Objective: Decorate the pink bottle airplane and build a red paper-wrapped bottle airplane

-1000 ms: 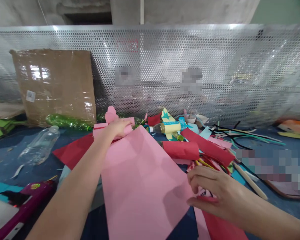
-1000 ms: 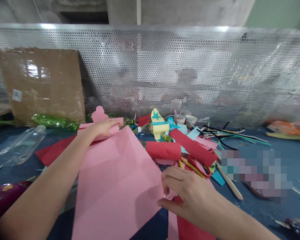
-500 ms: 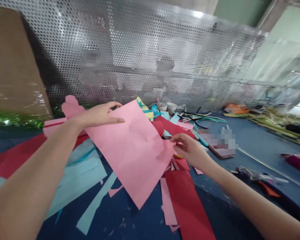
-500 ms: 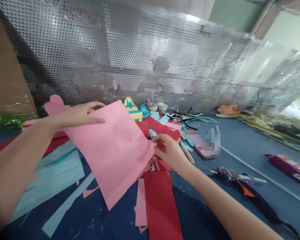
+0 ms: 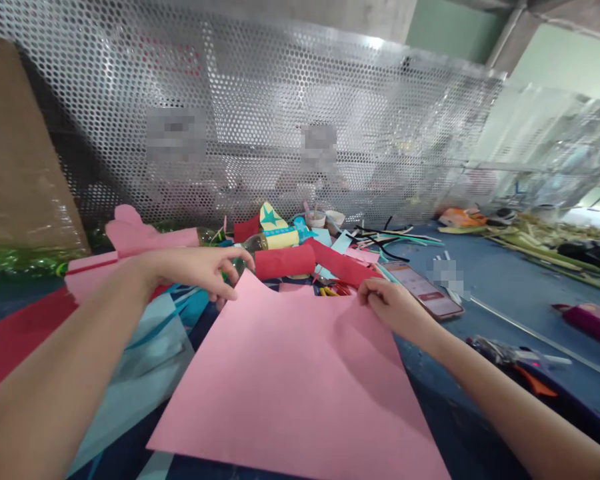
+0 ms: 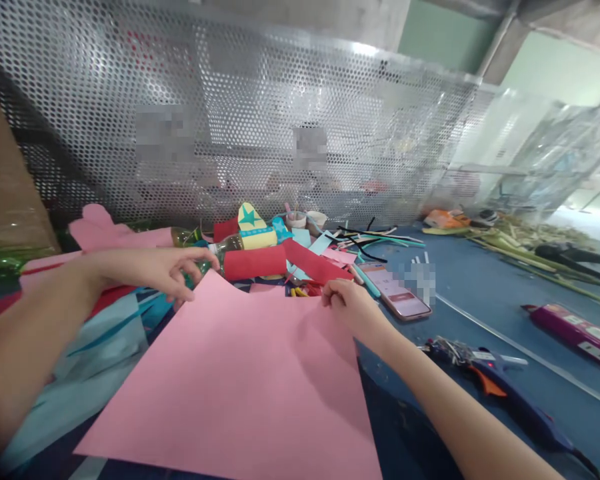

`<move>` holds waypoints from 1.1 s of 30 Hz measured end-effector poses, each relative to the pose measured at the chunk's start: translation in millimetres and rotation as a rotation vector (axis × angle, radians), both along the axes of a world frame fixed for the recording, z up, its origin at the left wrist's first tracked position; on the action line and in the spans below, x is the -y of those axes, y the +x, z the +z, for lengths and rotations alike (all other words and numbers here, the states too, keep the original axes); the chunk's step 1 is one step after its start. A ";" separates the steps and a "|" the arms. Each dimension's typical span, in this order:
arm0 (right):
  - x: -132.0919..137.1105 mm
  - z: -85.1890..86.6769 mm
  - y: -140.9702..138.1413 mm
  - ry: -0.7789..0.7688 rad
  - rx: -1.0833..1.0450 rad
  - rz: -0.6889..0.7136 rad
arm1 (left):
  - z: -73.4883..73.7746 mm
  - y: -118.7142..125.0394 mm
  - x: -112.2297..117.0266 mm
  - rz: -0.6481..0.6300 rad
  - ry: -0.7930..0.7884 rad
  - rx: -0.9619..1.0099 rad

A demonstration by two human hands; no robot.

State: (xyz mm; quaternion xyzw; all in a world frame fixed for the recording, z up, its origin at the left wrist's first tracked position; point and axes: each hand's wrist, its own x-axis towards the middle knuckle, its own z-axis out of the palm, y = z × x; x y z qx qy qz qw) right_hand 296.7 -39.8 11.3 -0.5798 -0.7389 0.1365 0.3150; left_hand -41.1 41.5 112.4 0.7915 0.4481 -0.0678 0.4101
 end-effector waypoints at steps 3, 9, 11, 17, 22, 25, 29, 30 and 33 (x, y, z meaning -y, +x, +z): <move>-0.1 -2.1 0.1 0.007 0.067 0.031 | -7.4 10.7 0.3 -0.109 -0.028 -0.078; -0.4 -13.9 3.1 0.016 0.178 0.033 | -14.5 14.4 -1.0 -0.209 0.028 -0.234; 1.5 -16.0 2.3 0.024 0.192 0.029 | -14.9 15.0 -0.8 -0.230 0.019 -0.255; 11.1 -12.6 -10.1 0.023 0.262 0.064 | -21.6 28.7 4.4 -0.291 0.114 -0.360; 14.3 -8.2 -16.3 -0.013 0.278 0.078 | -35.0 40.3 12.1 -0.303 0.265 -0.390; 13.6 -9.2 -16.1 -0.009 0.273 0.082 | -37.1 41.6 20.0 -0.289 0.350 -0.355; 12.6 -14.0 -16.0 0.016 0.286 0.081 | -34.5 41.4 35.1 -0.257 0.479 -0.286; 12.6 -15.0 -16.3 0.026 0.292 0.081 | -34.6 41.5 38.9 -0.262 0.496 -0.266; 12.7 -17.0 -16.8 0.038 0.297 0.083 | -38.5 40.7 46.7 -0.290 0.486 -0.210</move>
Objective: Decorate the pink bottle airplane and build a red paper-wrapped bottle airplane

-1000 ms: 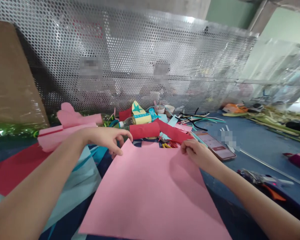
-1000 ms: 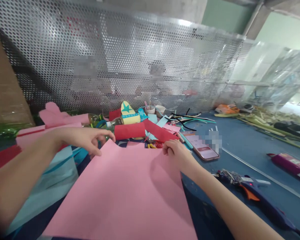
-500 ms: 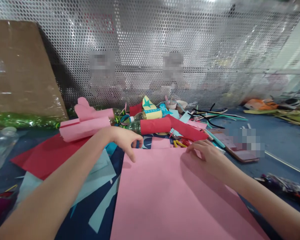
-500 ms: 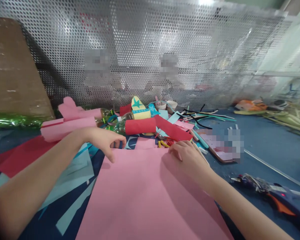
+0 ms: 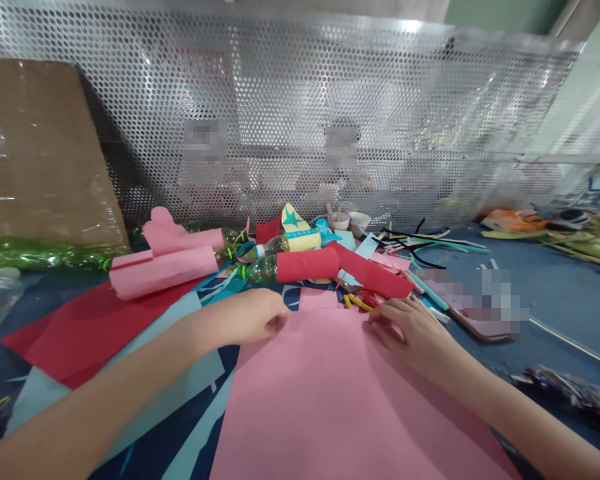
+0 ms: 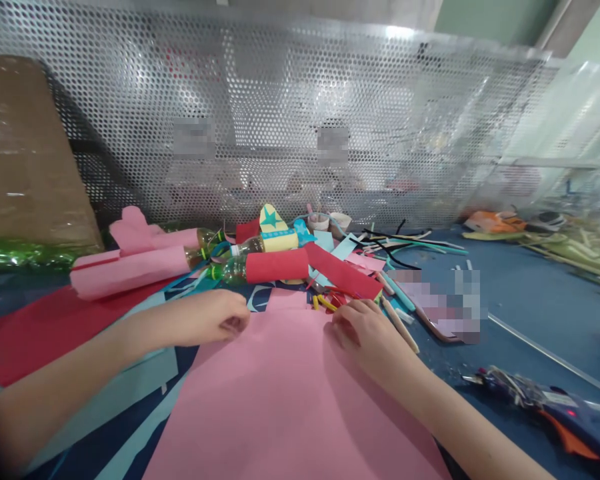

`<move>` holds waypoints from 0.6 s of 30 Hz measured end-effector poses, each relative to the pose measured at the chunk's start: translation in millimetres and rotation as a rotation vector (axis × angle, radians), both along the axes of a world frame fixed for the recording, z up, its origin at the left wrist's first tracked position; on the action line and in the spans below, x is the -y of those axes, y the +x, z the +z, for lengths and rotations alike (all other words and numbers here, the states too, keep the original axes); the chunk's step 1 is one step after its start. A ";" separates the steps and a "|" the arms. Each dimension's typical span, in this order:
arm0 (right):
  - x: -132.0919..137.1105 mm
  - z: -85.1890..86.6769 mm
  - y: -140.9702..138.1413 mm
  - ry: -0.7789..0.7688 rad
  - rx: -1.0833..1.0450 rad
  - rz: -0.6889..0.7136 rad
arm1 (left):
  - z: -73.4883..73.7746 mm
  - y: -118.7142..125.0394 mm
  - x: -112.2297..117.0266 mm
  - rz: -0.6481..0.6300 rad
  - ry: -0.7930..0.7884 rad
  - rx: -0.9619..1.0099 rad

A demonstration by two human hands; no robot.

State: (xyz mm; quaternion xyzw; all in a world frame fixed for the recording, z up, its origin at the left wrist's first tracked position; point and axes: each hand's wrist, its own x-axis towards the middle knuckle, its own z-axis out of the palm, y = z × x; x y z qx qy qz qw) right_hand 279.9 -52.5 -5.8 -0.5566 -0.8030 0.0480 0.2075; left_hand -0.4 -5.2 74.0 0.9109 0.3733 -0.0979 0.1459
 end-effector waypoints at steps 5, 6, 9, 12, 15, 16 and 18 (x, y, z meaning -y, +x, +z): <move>0.0 -2.7 2.1 -0.022 -0.009 0.018 | -10.5 -7.0 0.6 0.012 -0.016 0.081; 0.0 -3.4 2.7 -0.025 -0.011 0.021 | -12.4 -8.6 -0.2 0.014 -0.016 0.092; -0.2 -4.8 3.9 -0.029 -0.020 0.022 | -17.7 -12.0 -2.9 0.021 0.001 0.116; -0.3 -4.3 3.8 -0.028 -0.018 0.022 | -21.8 -13.7 -5.2 0.023 0.031 0.130; -0.2 -3.6 3.6 -0.027 -0.014 0.030 | -23.4 -13.9 -5.2 0.011 0.057 0.129; -0.1 -3.9 3.8 -0.026 -0.016 0.034 | -23.1 -13.5 -4.2 0.008 0.072 0.126; 0.1 -6.0 4.9 -0.019 -0.027 0.038 | -21.6 -12.1 -0.6 0.002 0.110 0.114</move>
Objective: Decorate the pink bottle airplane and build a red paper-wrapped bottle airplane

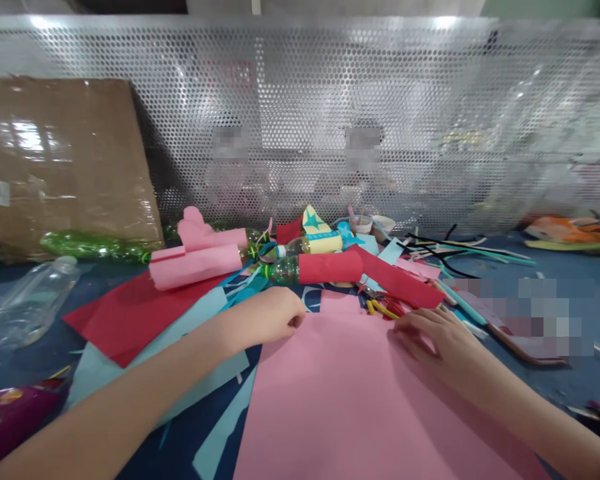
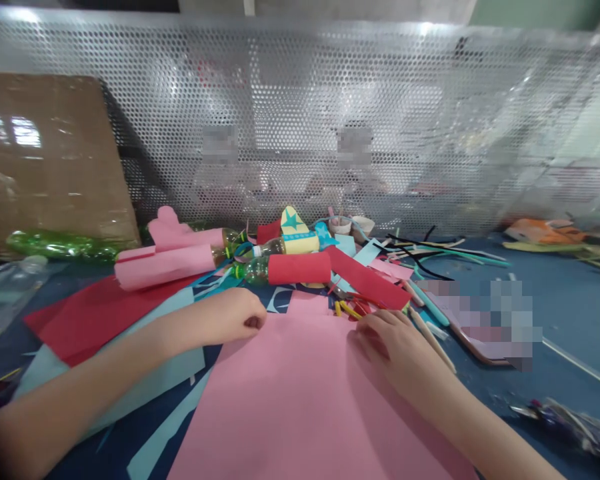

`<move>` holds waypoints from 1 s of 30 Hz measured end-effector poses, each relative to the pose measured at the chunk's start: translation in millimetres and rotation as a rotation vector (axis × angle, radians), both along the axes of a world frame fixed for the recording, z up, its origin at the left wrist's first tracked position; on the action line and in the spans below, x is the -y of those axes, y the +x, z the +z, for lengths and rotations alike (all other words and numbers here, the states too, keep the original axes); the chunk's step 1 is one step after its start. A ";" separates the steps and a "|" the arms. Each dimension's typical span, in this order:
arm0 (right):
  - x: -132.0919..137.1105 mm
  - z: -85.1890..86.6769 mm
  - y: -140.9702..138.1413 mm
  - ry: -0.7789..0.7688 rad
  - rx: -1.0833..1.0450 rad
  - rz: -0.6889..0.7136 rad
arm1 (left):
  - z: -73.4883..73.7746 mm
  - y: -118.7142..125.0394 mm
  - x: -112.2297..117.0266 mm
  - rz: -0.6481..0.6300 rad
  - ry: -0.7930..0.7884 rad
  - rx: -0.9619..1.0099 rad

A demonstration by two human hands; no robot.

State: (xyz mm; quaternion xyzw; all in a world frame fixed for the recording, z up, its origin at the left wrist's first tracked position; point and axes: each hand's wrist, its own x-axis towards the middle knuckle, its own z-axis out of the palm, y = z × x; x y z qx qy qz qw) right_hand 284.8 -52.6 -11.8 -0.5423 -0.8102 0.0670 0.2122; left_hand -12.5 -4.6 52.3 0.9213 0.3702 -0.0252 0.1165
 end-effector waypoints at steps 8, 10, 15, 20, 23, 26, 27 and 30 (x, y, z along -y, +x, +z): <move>-1.5 -10.1 5.9 0.015 -0.011 -0.019 | -4.6 9.0 14.7 -0.030 0.109 -0.123; -1.2 -8.3 5.0 0.021 -0.004 -0.014 | -8.3 10.3 18.1 -0.046 0.121 -0.153; -0.3 -2.4 1.3 -0.015 -0.010 -0.018 | -10.4 10.2 20.4 -0.058 0.122 -0.139; 0.2 -3.3 2.6 0.005 -0.005 -0.009 | 1.2 4.6 5.3 -0.018 0.015 -0.045; 1.0 -3.3 2.9 0.013 0.009 -0.017 | 8.9 -0.5 -3.8 0.013 -0.094 -0.026; 2.4 -0.2 1.1 -0.006 0.009 -0.015 | 11.8 -5.1 -8.3 0.031 -0.172 -0.024; 2.9 1.3 0.3 -0.014 0.004 -0.014 | 11.9 -6.3 -9.1 0.035 -0.184 -0.025; 4.4 5.4 -2.2 -0.033 -0.012 -0.026 | 11.4 -9.5 -11.1 0.051 -0.206 -0.031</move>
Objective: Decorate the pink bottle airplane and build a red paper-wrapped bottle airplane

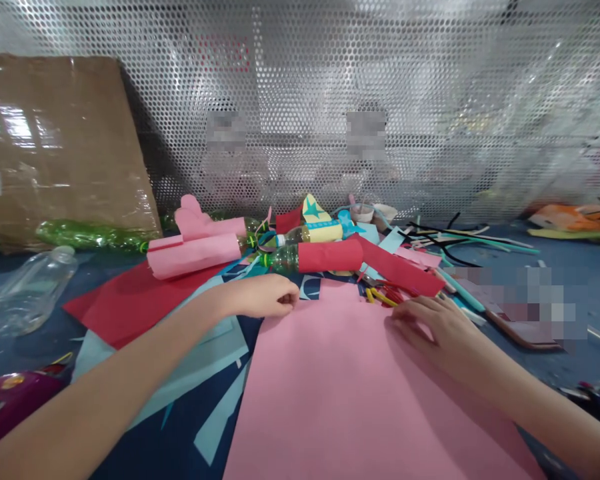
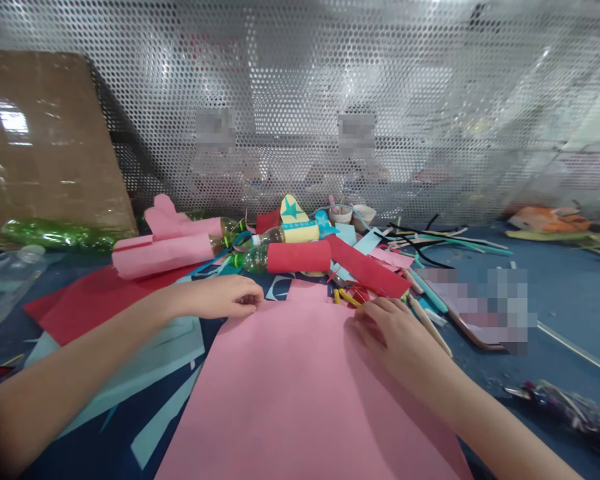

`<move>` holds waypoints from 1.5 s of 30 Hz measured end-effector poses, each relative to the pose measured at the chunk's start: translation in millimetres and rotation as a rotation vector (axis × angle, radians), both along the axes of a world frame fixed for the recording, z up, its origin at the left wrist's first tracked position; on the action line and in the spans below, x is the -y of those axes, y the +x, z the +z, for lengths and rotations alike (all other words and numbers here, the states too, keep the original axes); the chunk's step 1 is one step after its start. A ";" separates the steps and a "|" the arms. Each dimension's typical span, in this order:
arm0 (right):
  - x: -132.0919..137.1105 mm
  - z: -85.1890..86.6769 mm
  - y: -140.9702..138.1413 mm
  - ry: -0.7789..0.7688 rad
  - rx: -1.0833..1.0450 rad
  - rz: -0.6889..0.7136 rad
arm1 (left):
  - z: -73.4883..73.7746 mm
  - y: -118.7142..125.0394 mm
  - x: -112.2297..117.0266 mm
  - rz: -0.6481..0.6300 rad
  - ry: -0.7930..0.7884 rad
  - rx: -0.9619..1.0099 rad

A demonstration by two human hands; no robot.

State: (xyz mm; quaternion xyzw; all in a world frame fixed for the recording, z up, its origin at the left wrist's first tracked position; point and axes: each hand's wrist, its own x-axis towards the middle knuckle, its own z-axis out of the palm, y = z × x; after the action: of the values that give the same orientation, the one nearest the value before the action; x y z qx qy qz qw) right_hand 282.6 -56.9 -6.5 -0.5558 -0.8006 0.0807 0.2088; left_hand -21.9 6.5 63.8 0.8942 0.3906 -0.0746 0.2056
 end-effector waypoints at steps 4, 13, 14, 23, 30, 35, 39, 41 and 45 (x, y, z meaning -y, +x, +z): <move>0.8 1.1 -1.0 -0.002 -0.002 -0.010 | 0.3 -3.0 -2.8 0.018 -0.029 -0.001; -1.0 -2.7 1.9 0.005 0.030 0.004 | -0.6 -1.5 -1.8 0.001 -0.070 0.025; -0.6 -2.5 1.9 0.004 0.033 0.001 | -1.1 -1.0 -1.9 0.003 -0.068 0.024; 1.8 2.3 0.6 -0.016 0.055 -0.001 | 2.2 2.0 1.9 -0.006 0.016 -0.003; -0.6 3.8 10.4 0.068 0.103 -0.095 | 11.6 -0.2 -2.6 0.082 0.182 0.077; -6.2 8.8 15.2 0.101 0.080 -0.129 | 15.1 -0.9 -13.4 0.149 0.257 0.101; -2.8 22.2 5.0 0.231 -0.072 -0.043 | 15.4 -6.0 -16.2 0.190 0.039 0.103; 1.1 28.1 -0.6 0.322 -0.162 0.020 | 11.8 -10.5 -17.6 0.210 -0.166 0.110; 7.2 32.4 -6.9 0.438 -0.283 0.102 | 2.2 -13.9 -18.1 0.180 -0.397 0.073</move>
State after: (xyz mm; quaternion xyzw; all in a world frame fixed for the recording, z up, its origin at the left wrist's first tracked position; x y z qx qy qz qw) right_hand 275.7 -64.1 25.9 -0.4397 -0.7887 -0.0070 0.4297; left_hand -35.9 24.5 66.0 0.7999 0.4387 -0.0989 0.3974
